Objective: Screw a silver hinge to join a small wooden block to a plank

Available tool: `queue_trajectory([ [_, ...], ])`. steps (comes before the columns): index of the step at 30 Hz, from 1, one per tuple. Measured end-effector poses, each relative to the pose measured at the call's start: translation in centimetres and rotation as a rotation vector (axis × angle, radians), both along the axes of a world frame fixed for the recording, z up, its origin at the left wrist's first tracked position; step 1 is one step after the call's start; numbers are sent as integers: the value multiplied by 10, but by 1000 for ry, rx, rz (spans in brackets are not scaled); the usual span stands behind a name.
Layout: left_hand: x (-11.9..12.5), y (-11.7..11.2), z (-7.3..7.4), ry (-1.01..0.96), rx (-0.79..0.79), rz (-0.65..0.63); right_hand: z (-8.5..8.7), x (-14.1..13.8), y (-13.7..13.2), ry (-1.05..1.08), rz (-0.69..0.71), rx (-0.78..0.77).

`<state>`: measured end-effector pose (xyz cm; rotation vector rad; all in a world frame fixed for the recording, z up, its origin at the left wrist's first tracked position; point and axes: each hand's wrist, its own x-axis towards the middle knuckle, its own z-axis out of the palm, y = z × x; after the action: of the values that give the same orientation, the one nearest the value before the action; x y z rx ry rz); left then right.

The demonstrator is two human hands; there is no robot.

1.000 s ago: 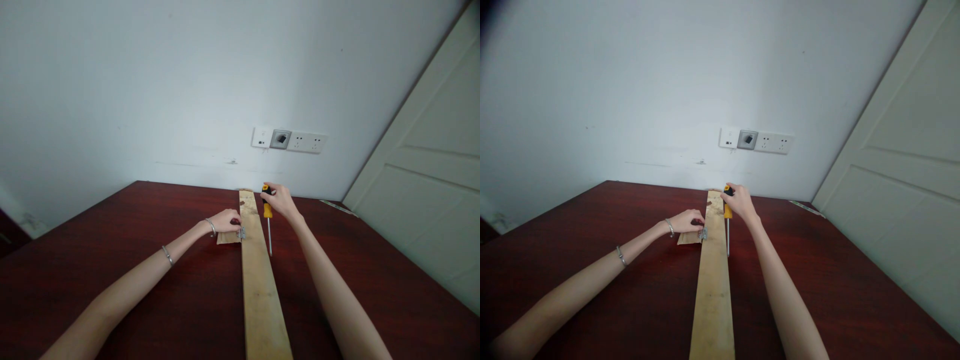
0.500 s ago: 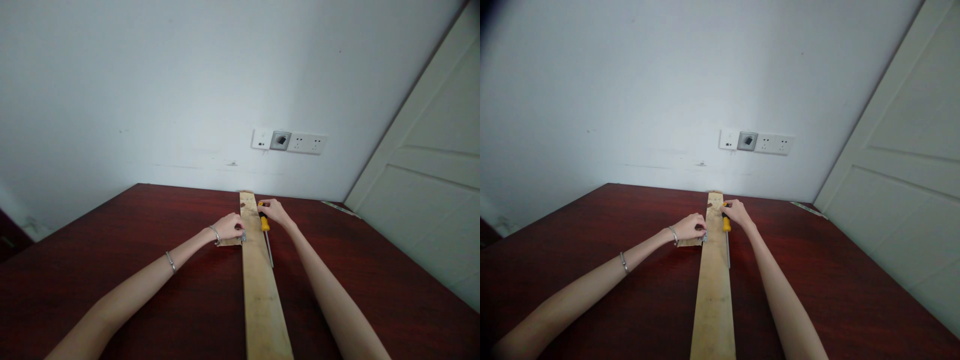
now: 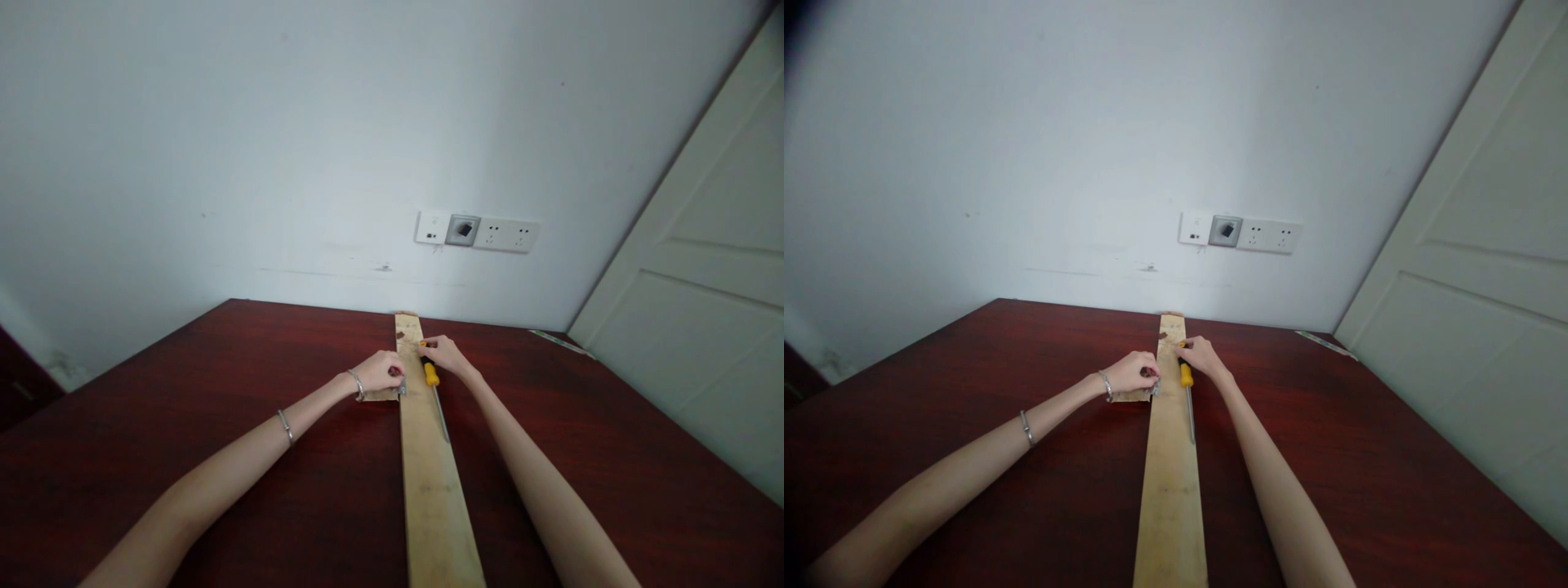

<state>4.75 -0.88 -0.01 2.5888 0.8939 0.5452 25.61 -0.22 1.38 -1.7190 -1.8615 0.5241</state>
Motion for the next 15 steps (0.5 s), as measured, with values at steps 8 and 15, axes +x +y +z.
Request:
queue_trajectory([
  [8,1,-4,3,12,14,-4,-1,-2,0,9,-10,-1],
  [15,0,-4,4,14,18,-16,0,-2,-1,22,8,-23],
])
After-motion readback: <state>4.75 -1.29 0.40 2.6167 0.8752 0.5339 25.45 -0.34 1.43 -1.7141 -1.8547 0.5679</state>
